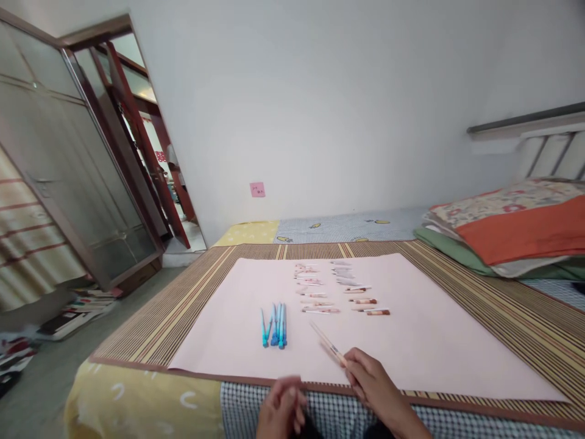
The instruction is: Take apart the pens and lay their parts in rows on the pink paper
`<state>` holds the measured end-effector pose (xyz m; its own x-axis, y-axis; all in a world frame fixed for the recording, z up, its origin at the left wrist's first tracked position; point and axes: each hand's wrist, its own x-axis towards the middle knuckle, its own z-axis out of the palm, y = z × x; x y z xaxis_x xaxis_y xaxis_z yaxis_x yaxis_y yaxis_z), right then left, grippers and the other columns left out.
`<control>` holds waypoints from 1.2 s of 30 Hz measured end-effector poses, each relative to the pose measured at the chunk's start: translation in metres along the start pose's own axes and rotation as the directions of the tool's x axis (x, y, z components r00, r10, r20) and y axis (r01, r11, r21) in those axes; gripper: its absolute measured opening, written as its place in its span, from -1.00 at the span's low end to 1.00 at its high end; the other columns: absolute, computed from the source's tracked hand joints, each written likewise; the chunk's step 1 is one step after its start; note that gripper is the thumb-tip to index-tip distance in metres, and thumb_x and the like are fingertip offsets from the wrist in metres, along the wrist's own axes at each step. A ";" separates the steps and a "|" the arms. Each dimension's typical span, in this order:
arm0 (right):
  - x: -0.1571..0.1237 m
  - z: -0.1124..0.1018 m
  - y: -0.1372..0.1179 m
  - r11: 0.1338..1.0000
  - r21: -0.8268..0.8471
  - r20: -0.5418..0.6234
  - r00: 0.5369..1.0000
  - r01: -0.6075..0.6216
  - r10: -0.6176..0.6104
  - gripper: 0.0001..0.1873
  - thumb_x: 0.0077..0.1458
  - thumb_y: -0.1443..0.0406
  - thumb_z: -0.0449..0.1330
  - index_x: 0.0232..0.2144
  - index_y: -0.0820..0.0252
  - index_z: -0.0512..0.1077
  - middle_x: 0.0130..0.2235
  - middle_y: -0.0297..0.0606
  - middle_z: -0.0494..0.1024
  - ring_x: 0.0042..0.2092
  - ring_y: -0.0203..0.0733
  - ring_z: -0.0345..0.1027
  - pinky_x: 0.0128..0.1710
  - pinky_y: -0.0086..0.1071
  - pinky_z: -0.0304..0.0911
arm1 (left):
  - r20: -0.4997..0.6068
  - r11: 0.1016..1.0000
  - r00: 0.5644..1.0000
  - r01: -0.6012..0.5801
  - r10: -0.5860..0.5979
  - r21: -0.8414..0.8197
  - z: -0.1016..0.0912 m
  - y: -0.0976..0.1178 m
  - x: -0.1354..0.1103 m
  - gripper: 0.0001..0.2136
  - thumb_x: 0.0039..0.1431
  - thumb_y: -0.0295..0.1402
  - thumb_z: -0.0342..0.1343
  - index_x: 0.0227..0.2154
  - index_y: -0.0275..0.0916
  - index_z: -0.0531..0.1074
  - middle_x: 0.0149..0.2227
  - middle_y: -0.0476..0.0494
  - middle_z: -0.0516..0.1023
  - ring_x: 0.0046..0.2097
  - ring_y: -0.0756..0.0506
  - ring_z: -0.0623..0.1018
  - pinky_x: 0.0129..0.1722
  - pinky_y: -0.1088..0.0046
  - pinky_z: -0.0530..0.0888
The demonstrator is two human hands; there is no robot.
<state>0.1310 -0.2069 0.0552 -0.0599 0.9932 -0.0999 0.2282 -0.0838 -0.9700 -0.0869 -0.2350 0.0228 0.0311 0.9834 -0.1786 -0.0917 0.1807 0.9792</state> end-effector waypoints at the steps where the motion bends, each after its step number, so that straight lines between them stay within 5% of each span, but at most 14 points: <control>1: -0.011 -0.004 -0.008 0.998 0.067 0.030 0.999 0.010 -0.012 -0.72 0.18 0.10 -0.07 -0.51 0.07 0.14 -0.64 -0.57 0.07 -0.65 -0.38 -0.13 -0.64 -0.46 -0.20 | -0.007 0.984 0.999 -0.034 0.033 -0.173 0.008 0.015 0.005 -0.55 0.08 -0.03 0.24 -0.12 -0.31 0.50 -0.42 -0.09 0.54 -0.53 0.05 0.40 -0.56 0.52 0.29; 4: -0.040 -0.016 -0.036 0.995 0.082 0.076 0.995 0.064 -0.071 -0.69 0.18 0.06 0.00 -0.50 0.09 0.19 -0.60 -0.54 0.11 -0.60 -0.37 -0.08 -0.61 -0.47 -0.17 | 0.032 0.921 0.994 -0.083 0.103 -0.382 0.030 0.066 0.006 -0.54 0.02 -0.11 0.33 -0.07 -0.29 0.51 -0.42 -0.07 0.53 -0.51 0.08 0.41 -0.50 0.55 0.30; 10: -0.075 -0.034 -0.081 0.990 -0.017 0.169 0.977 0.137 -0.132 -0.63 0.27 0.02 0.01 -0.36 0.15 0.38 -0.54 -0.49 0.09 -0.51 -0.34 -0.05 -0.55 -0.46 -0.10 | 0.099 0.921 0.974 -0.156 0.203 -0.356 0.048 0.125 -0.018 -0.69 0.01 -0.23 0.36 -0.24 -0.32 0.56 -0.50 -0.01 0.48 -0.55 0.10 0.38 -0.52 0.57 0.27; 20: -0.090 -0.041 -0.112 0.931 -0.184 0.226 0.935 0.315 -0.271 -0.62 0.29 0.03 0.02 -0.41 0.15 0.39 -0.46 -0.41 0.24 -0.38 -0.28 0.09 -0.39 -0.44 0.02 | 0.244 0.956 0.930 -0.241 0.276 -0.164 0.040 0.138 -0.042 -0.73 0.04 -0.23 0.34 -0.25 -0.30 0.57 -0.52 -0.04 0.52 -0.55 0.05 0.44 -0.52 0.54 0.33; 27: -0.095 -0.041 -0.126 0.888 -0.262 0.237 0.917 0.377 -0.320 -0.63 0.31 0.04 0.00 -0.43 0.11 0.32 -0.48 -0.42 0.28 -0.41 -0.27 0.13 -0.41 -0.42 0.02 | 0.151 0.930 0.917 -0.360 0.368 -0.078 0.040 0.148 -0.062 -0.75 0.11 -0.16 0.26 -0.33 -0.27 0.53 -0.58 -0.07 0.56 -0.55 -0.05 0.52 -0.49 0.45 0.42; 32: -0.093 -0.033 -0.128 0.780 -0.405 0.212 0.879 0.477 -0.428 -0.70 0.32 0.13 0.00 -0.41 0.10 0.34 -0.39 -0.37 0.47 -0.37 -0.25 0.30 -0.35 -0.40 0.09 | -0.078 0.960 0.957 -0.278 0.279 0.027 0.042 0.133 -0.050 -0.49 0.06 0.09 0.19 -0.72 -0.22 0.28 -0.81 0.12 0.18 -0.73 0.12 0.11 -0.70 0.55 0.05; 34: -0.090 -0.032 -0.126 0.766 -0.424 0.204 0.875 0.483 -0.439 -0.71 0.33 0.14 -0.01 -0.40 0.09 0.34 -0.38 -0.36 0.48 -0.36 -0.26 0.32 -0.35 -0.41 0.09 | -0.061 0.976 0.974 -0.219 0.219 0.006 0.041 0.128 -0.044 -0.42 0.07 0.21 0.08 -0.74 -0.23 0.28 -0.83 0.12 0.10 -0.74 0.12 0.04 -0.70 0.53 -0.05; 36: -0.088 -0.033 -0.123 0.786 -0.410 0.197 0.886 0.463 -0.419 -0.72 0.33 0.13 -0.01 -0.38 0.09 0.34 -0.40 -0.38 0.47 -0.38 -0.26 0.31 -0.37 -0.41 0.09 | 0.059 0.979 0.981 -0.175 0.182 -0.105 0.039 0.128 -0.043 -0.39 0.05 0.28 -0.02 -0.53 -0.26 0.47 -0.77 0.05 0.29 -0.73 0.10 0.15 -0.68 0.53 0.01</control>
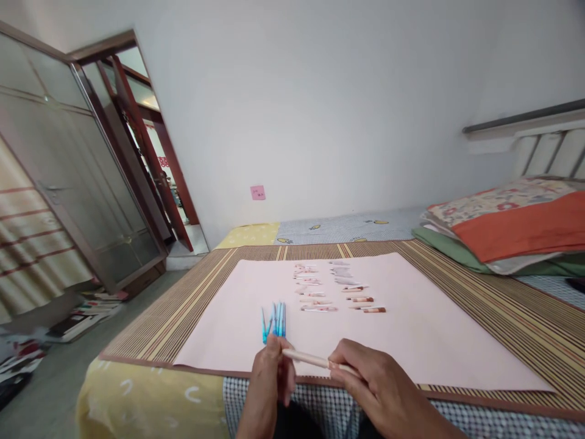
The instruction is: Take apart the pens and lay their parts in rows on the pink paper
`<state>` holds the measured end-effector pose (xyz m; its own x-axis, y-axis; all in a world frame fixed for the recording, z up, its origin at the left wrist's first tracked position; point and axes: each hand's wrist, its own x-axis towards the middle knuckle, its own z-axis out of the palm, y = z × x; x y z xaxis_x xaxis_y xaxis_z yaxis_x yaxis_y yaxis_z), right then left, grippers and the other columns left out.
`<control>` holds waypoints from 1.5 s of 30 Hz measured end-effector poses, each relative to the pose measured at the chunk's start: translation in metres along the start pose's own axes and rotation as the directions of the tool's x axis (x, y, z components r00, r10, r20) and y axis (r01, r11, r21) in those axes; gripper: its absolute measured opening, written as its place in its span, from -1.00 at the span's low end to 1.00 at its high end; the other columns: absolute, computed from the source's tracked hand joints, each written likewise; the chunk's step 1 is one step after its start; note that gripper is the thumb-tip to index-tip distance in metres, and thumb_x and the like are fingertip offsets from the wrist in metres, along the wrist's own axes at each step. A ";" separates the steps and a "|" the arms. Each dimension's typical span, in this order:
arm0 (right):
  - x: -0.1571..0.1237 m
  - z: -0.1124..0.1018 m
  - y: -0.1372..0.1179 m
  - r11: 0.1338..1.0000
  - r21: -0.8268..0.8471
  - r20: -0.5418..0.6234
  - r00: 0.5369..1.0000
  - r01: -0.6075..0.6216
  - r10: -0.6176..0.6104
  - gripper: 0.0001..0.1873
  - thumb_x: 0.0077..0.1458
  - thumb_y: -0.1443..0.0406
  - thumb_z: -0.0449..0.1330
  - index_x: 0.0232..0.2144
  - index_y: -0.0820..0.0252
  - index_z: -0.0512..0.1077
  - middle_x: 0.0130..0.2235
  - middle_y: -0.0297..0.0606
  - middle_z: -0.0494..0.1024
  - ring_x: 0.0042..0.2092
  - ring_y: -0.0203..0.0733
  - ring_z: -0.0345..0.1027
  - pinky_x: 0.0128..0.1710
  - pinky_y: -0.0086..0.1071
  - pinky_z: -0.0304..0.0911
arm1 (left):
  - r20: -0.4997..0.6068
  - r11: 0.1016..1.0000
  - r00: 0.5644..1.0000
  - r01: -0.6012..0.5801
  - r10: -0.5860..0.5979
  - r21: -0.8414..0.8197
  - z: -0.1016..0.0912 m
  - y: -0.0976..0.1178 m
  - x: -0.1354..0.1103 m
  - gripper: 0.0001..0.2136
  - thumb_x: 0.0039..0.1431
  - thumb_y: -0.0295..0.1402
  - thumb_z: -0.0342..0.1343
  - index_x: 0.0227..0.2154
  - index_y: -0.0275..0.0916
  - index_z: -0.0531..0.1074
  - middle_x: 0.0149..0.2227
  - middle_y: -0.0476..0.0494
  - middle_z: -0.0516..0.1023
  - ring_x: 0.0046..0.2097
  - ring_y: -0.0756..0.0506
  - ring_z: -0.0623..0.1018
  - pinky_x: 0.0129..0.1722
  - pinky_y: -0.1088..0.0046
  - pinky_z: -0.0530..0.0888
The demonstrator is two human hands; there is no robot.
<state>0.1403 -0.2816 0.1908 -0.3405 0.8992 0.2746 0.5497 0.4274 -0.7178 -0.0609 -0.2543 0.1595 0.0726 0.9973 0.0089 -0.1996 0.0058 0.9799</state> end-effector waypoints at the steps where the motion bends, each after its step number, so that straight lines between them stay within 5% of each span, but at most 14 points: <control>1: 0.000 -0.001 0.001 1.000 0.015 0.002 1.000 -0.014 0.014 -0.71 0.33 0.12 -0.01 -0.38 0.09 0.34 -0.42 -0.39 0.46 -0.39 -0.27 0.30 -0.38 -0.42 0.09 | 0.069 0.998 0.998 0.012 -0.008 -0.066 0.000 0.001 -0.001 -0.38 0.02 0.28 0.02 -0.34 -0.26 0.52 -0.69 0.01 0.40 -0.71 0.08 0.22 -0.67 0.53 0.07; 4: -0.002 -0.003 0.005 0.998 0.043 0.005 0.999 -0.044 0.044 -0.69 0.32 0.10 0.00 -0.41 0.10 0.33 -0.45 -0.40 0.42 -0.41 -0.26 0.26 -0.40 -0.42 0.07 | 0.210 0.987 0.978 0.016 0.019 -0.162 0.004 0.007 -0.007 -0.40 -0.07 0.06 0.31 -0.02 -0.23 0.48 -0.52 -0.03 0.53 -0.61 0.04 0.36 -0.57 0.51 0.24; 8: -0.004 -0.004 0.006 0.996 0.070 0.021 0.998 -0.062 0.061 -0.70 0.30 0.11 0.03 -0.43 0.10 0.34 -0.46 -0.40 0.44 -0.41 -0.26 0.26 -0.40 -0.43 0.08 | 0.115 0.991 0.993 -0.010 0.026 -0.135 0.014 -0.001 -0.010 -0.67 0.05 -0.07 0.29 -0.37 -0.28 0.53 -0.71 0.06 0.36 -0.67 0.10 0.20 -0.59 0.53 0.14; 12: -0.002 -0.005 0.008 0.999 0.001 0.015 0.999 -0.032 0.032 -0.75 0.29 0.16 0.04 -0.41 0.09 0.35 -0.40 -0.37 0.50 -0.38 -0.25 0.31 -0.38 -0.42 0.09 | 0.011 0.987 0.997 0.073 -0.072 -0.142 0.021 -0.021 -0.002 -0.42 0.15 0.19 -0.01 -0.69 -0.23 0.33 -0.86 0.11 0.08 -0.74 0.11 0.01 -0.66 0.48 -0.05; 15: 0.007 -0.009 0.014 1.000 -0.018 0.006 1.000 -0.007 0.008 -0.78 0.27 0.20 0.06 -0.42 0.09 0.37 -0.42 -0.39 0.48 -0.40 -0.26 0.30 -0.40 -0.43 0.06 | 0.074 0.946 0.992 0.120 -0.102 -0.300 0.023 -0.024 0.005 -0.46 0.06 0.21 0.09 -0.34 -0.26 0.51 -0.71 0.06 0.35 -0.69 0.09 0.19 -0.65 0.53 0.07; 18: 0.025 -0.015 0.024 1.000 -0.004 0.019 1.000 -0.008 0.008 -0.81 0.22 0.24 0.11 -0.44 0.12 0.38 -0.46 -0.42 0.45 -0.40 -0.27 0.28 -0.41 -0.43 0.03 | 0.127 0.913 0.991 0.084 -0.036 -0.399 0.024 -0.022 0.019 -0.58 -0.02 -0.09 0.36 -0.17 -0.24 0.49 -0.51 0.02 0.48 -0.53 0.08 0.37 -0.50 0.56 0.28; 20: 0.039 -0.018 0.032 1.000 0.004 0.020 1.000 -0.018 0.018 -0.82 0.20 0.25 0.13 -0.45 0.13 0.39 -0.47 -0.42 0.44 -0.40 -0.27 0.27 -0.41 -0.43 0.03 | 0.074 0.919 0.997 0.037 -0.008 -0.392 0.026 -0.024 0.037 -0.70 0.00 -0.15 0.36 -0.36 -0.27 0.46 -0.59 0.07 0.40 -0.58 0.11 0.30 -0.55 0.59 0.21; 23: 0.062 -0.020 0.047 1.000 0.005 -0.022 0.999 -0.024 0.025 -0.85 0.17 0.29 0.13 -0.46 0.13 0.38 -0.44 -0.42 0.45 -0.37 -0.26 0.30 -0.37 -0.43 0.06 | -0.058 0.942 0.994 0.064 -0.088 -0.329 0.030 -0.037 0.073 -0.55 0.08 0.04 0.22 -0.59 -0.25 0.31 -0.74 0.16 0.17 -0.69 0.15 0.06 -0.66 0.56 -0.04; 27: 0.096 -0.016 0.080 0.997 -0.024 -0.058 0.996 -0.069 0.067 -0.87 0.15 0.31 0.12 -0.45 0.12 0.38 -0.41 -0.40 0.48 -0.34 -0.24 0.32 -0.34 -0.42 0.07 | -0.049 0.946 0.988 0.125 -0.146 -0.298 0.041 -0.059 0.127 -0.47 0.10 0.19 0.06 -0.56 -0.26 0.35 -0.75 0.13 0.17 -0.69 0.13 0.07 -0.66 0.55 -0.09; 32: 0.139 -0.010 0.144 0.990 -0.020 -0.100 0.985 -0.142 0.139 -0.85 0.18 0.25 0.10 -0.43 0.12 0.38 -0.40 -0.36 0.52 -0.34 -0.21 0.35 -0.35 -0.41 0.10 | 0.095 0.900 0.990 0.136 -0.106 -0.414 0.054 -0.085 0.194 -0.65 -0.03 -0.11 0.36 -0.47 -0.29 0.40 -0.66 0.10 0.34 -0.67 0.16 0.16 -0.64 0.61 0.01; 36: 0.160 -0.014 0.185 0.975 -0.016 -0.095 0.971 -0.222 0.219 -0.81 0.19 0.21 0.08 -0.41 0.11 0.42 -0.43 -0.37 0.51 -0.37 -0.21 0.34 -0.36 -0.40 0.10 | 0.017 0.874 0.980 0.185 -0.199 -0.449 0.055 -0.114 0.245 -0.59 -0.15 -0.17 0.44 -0.63 -0.30 0.32 -0.68 0.05 0.37 -0.69 0.17 0.22 -0.65 0.63 0.08; 40: 0.167 -0.023 0.217 0.953 0.045 -0.089 0.950 -0.298 0.301 -0.78 0.16 0.14 0.10 -0.43 0.10 0.42 -0.50 -0.38 0.44 -0.39 -0.20 0.30 -0.37 -0.39 0.11 | -0.003 0.785 0.952 0.249 -0.305 -0.567 0.047 -0.139 0.273 -0.66 -0.12 -0.26 0.44 -0.57 -0.33 0.38 -0.62 0.01 0.45 -0.67 0.17 0.25 -0.67 0.65 0.12; 45: 0.174 -0.018 0.244 0.902 0.299 -0.195 0.905 -0.313 0.378 -0.64 0.14 -0.01 0.10 -0.32 0.13 0.45 -0.43 -0.33 0.47 -0.37 -0.18 0.32 -0.34 -0.39 0.20 | 0.013 0.668 0.933 0.267 -0.360 -0.694 0.048 -0.146 0.281 -0.78 0.02 -0.39 0.36 -0.51 -0.33 0.40 -0.58 -0.02 0.49 -0.64 0.14 0.31 -0.66 0.65 0.21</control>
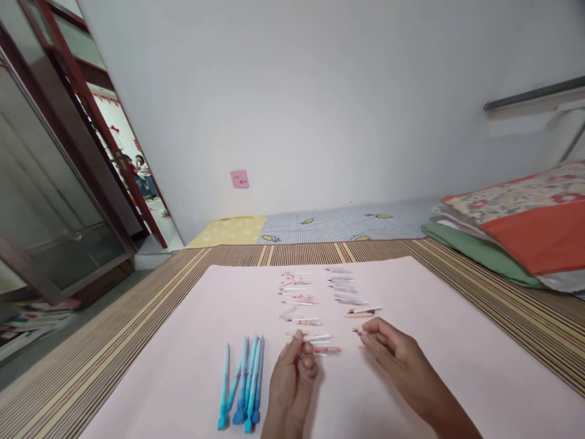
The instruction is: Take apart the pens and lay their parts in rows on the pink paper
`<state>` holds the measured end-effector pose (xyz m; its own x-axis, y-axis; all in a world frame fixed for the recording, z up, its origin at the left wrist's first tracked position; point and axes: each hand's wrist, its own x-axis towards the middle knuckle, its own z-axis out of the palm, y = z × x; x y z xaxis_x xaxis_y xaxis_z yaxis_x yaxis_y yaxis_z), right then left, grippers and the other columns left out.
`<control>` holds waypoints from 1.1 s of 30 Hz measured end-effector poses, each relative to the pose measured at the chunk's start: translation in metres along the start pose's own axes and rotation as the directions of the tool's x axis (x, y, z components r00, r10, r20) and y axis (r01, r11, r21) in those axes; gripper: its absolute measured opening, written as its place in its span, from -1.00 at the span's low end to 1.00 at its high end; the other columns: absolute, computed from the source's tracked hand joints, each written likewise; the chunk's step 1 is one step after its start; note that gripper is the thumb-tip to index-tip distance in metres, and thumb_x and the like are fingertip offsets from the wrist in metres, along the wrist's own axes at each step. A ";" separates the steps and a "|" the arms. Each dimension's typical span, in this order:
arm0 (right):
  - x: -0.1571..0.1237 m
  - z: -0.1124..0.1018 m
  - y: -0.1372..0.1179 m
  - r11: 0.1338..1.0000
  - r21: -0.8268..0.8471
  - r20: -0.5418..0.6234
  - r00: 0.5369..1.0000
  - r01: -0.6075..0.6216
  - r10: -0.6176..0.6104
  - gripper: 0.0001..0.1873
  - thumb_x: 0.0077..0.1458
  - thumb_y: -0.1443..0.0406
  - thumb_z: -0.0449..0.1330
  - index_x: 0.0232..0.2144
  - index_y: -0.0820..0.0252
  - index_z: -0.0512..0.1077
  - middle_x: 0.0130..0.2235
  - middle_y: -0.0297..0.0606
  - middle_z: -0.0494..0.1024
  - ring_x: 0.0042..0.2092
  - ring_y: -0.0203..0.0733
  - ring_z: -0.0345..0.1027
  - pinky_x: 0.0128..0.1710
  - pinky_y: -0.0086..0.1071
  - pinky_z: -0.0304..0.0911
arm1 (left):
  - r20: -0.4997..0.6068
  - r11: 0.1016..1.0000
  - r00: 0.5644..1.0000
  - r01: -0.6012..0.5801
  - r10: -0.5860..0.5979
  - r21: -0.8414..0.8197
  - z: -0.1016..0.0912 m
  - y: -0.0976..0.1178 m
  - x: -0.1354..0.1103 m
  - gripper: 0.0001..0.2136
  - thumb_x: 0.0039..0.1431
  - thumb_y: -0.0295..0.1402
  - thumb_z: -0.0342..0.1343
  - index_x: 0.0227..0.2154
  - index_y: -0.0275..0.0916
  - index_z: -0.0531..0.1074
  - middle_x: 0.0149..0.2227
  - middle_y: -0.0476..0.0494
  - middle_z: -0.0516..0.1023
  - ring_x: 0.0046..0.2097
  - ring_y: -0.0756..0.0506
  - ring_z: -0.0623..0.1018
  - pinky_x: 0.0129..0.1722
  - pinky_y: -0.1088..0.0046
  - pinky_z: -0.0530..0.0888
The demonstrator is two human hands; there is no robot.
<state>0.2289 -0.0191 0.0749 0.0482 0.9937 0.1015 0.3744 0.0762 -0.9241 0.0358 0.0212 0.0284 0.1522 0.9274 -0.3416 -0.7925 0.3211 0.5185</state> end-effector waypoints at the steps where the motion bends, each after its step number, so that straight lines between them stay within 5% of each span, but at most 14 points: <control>1: 0.002 0.005 0.001 0.999 0.036 -0.032 0.999 -0.003 0.004 -0.62 0.12 -0.02 0.11 -0.28 0.13 0.46 -0.40 -0.32 0.49 -0.36 -0.18 0.32 -0.35 -0.40 0.21 | 0.004 1.000 1.000 -0.005 0.005 -0.009 0.002 -0.001 -0.001 -0.79 0.04 -0.39 0.35 -0.49 -0.33 0.41 -0.57 -0.03 0.49 -0.63 0.14 0.32 -0.66 0.65 0.23; 5: 0.006 0.031 -0.008 0.989 0.151 -0.045 0.999 0.006 0.001 -0.61 0.07 -0.02 0.16 -0.23 0.13 0.47 -0.34 -0.29 0.51 -0.30 -0.14 0.34 -0.33 -0.40 0.23 | 0.044 0.998 0.998 -0.052 0.051 0.018 0.009 -0.006 -0.008 -0.78 -0.03 -0.38 0.40 -0.49 -0.33 0.44 -0.57 -0.04 0.51 -0.62 0.13 0.35 -0.62 0.65 0.29; 10: 0.004 0.045 -0.015 0.989 0.139 -0.070 0.997 0.053 -0.044 -0.62 0.13 0.01 0.12 -0.54 0.14 0.26 -0.50 -0.40 0.31 -0.39 -0.23 0.19 -0.38 -0.44 0.16 | 0.072 0.997 0.995 -0.071 0.068 0.043 0.014 -0.010 -0.016 -0.74 -0.12 -0.36 0.45 -0.52 -0.33 0.46 -0.55 -0.10 0.56 -0.58 0.10 0.42 -0.55 0.64 0.38; 23: 0.001 0.020 -0.006 0.999 0.003 -0.180 0.982 0.051 -0.050 -0.60 0.17 -0.02 0.04 -0.52 0.13 0.26 -0.53 -0.43 0.18 -0.45 -0.28 0.05 -0.49 -0.48 0.06 | 0.052 0.996 0.995 -0.085 0.084 0.023 0.007 -0.002 -0.010 -0.80 -0.05 -0.40 0.41 -0.47 -0.34 0.47 -0.56 -0.06 0.53 -0.60 0.12 0.38 -0.59 0.64 0.34; 33: 0.000 0.005 0.005 0.998 0.053 -0.228 0.973 -0.030 0.041 -0.51 0.15 -0.12 0.06 -0.54 0.12 0.22 -0.58 -0.50 -0.02 -0.51 -0.32 -0.10 -0.53 -0.46 -0.08 | 0.042 0.997 0.998 -0.051 0.053 -0.051 0.007 0.001 -0.011 -0.83 0.03 -0.40 0.36 -0.48 -0.33 0.47 -0.55 -0.06 0.49 -0.60 0.11 0.34 -0.61 0.62 0.29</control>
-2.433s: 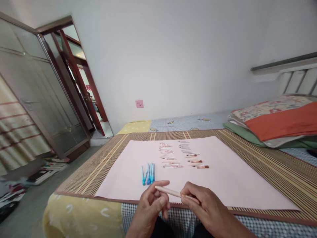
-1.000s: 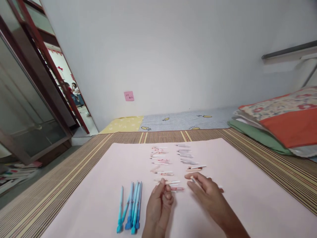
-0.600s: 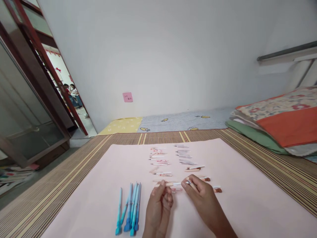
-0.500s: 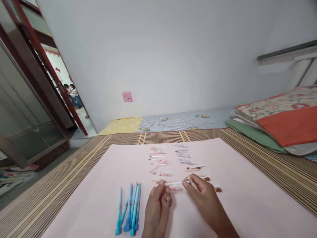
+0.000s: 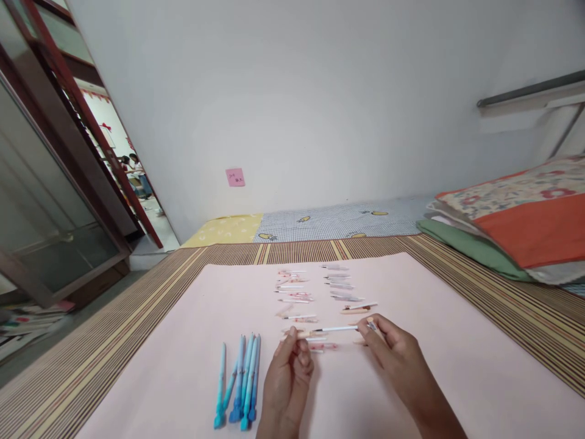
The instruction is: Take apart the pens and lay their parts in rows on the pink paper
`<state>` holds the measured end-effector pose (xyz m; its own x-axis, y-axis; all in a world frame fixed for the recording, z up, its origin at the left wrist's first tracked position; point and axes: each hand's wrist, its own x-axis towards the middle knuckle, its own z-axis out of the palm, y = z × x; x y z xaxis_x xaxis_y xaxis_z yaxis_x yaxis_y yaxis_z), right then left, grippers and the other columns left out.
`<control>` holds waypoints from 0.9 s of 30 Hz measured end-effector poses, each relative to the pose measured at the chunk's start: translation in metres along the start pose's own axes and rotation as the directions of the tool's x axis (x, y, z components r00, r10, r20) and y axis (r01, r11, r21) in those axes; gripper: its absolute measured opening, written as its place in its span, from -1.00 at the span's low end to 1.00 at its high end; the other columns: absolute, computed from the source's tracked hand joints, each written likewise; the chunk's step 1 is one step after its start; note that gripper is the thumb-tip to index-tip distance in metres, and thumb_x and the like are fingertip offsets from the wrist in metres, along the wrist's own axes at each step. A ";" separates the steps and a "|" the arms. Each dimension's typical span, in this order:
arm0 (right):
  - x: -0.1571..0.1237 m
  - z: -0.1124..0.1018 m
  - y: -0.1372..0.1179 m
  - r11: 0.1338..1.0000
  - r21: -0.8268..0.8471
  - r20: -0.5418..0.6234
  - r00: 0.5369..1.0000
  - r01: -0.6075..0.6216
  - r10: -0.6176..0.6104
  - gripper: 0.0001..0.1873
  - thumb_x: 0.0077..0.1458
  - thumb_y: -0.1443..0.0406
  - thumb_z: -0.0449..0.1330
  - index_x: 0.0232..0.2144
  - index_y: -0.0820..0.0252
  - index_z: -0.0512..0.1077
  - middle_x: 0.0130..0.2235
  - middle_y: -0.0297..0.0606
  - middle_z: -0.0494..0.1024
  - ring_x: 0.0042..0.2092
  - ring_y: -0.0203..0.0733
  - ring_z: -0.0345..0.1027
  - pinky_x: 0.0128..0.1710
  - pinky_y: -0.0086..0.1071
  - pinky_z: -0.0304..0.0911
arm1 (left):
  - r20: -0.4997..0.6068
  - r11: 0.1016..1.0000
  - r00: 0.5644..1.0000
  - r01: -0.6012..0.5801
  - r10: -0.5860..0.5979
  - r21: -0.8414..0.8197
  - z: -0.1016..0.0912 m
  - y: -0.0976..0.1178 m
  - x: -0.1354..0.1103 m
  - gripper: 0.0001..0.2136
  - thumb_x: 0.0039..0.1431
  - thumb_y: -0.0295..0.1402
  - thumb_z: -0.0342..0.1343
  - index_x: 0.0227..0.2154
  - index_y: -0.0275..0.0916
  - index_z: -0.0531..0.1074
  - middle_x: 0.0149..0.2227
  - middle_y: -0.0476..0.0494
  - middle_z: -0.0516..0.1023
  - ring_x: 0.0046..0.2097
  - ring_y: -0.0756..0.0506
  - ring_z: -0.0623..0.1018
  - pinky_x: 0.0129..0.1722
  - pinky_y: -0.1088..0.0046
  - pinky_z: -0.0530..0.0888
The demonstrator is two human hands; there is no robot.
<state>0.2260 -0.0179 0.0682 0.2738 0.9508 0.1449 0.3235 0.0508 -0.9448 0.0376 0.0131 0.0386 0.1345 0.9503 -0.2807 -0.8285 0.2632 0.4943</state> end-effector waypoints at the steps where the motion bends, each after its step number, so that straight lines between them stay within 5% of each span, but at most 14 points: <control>1: -0.001 0.000 -0.001 1.000 0.021 -0.006 1.000 -0.006 0.006 -0.51 0.15 -0.11 0.07 -0.55 0.12 0.21 -0.58 -0.50 -0.02 -0.51 -0.33 -0.11 -0.53 -0.46 -0.09 | 0.001 1.000 1.000 -0.003 0.003 -0.002 0.000 0.000 0.000 -0.83 0.01 -0.41 0.37 -0.46 -0.33 0.48 -0.54 -0.05 0.49 -0.58 0.11 0.34 -0.60 0.62 0.29; 8: -0.007 -0.028 -0.004 0.980 0.183 0.014 0.997 -0.077 0.076 -0.55 0.09 -0.11 0.16 -0.48 0.14 0.34 -0.57 -0.50 0.00 -0.52 -0.36 -0.15 -0.56 -0.45 -0.17 | 0.110 0.983 0.994 -0.013 -0.007 0.184 0.001 0.000 -0.003 -0.79 -0.11 -0.42 0.44 -0.47 -0.34 0.51 -0.47 -0.04 0.50 -0.47 0.09 0.42 -0.46 0.63 0.35; 17: -0.010 -0.115 0.072 0.967 0.041 0.075 0.966 -0.252 0.249 -0.44 -0.02 -0.18 0.18 -0.56 0.08 0.08 -0.59 -0.55 -0.07 -0.54 -0.39 -0.22 -0.56 -0.45 -0.23 | 0.207 0.738 0.978 -0.157 0.024 0.656 0.010 -0.062 -0.002 -0.80 -0.13 -0.34 0.40 -0.54 -0.28 0.48 -0.56 -0.11 0.56 -0.50 0.02 0.41 -0.48 0.55 0.24; 24: -0.013 -0.123 0.103 0.990 -0.104 0.092 0.990 -0.098 0.107 -0.57 0.06 0.01 0.14 -0.60 0.11 0.10 -0.57 -0.51 0.02 -0.50 -0.34 -0.08 -0.51 -0.44 -0.14 | 0.276 0.506 0.958 -0.276 0.076 0.817 0.036 -0.113 0.003 -0.87 -0.12 -0.38 0.31 -0.45 -0.24 0.51 -0.52 -0.04 0.53 -0.45 -0.05 0.42 -0.40 0.45 0.29; 27: -0.013 -0.124 0.111 0.975 -0.222 0.135 0.990 -0.018 0.049 -0.73 0.09 0.15 0.11 -0.56 0.13 0.24 -0.51 -0.45 0.22 -0.45 -0.28 0.13 -0.45 -0.43 0.00 | 0.304 0.397 0.946 -0.323 0.113 0.859 0.037 -0.129 0.005 -0.93 -0.11 -0.41 0.29 -0.50 -0.21 0.52 -0.50 -0.05 0.51 -0.41 -0.09 0.43 -0.36 0.41 0.29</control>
<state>0.3711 -0.0624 -0.0018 0.1646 0.9847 0.0573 0.5118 -0.0356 -0.8584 0.1657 -0.0097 0.0042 0.1987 0.9792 0.0403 0.0944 -0.0600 0.9937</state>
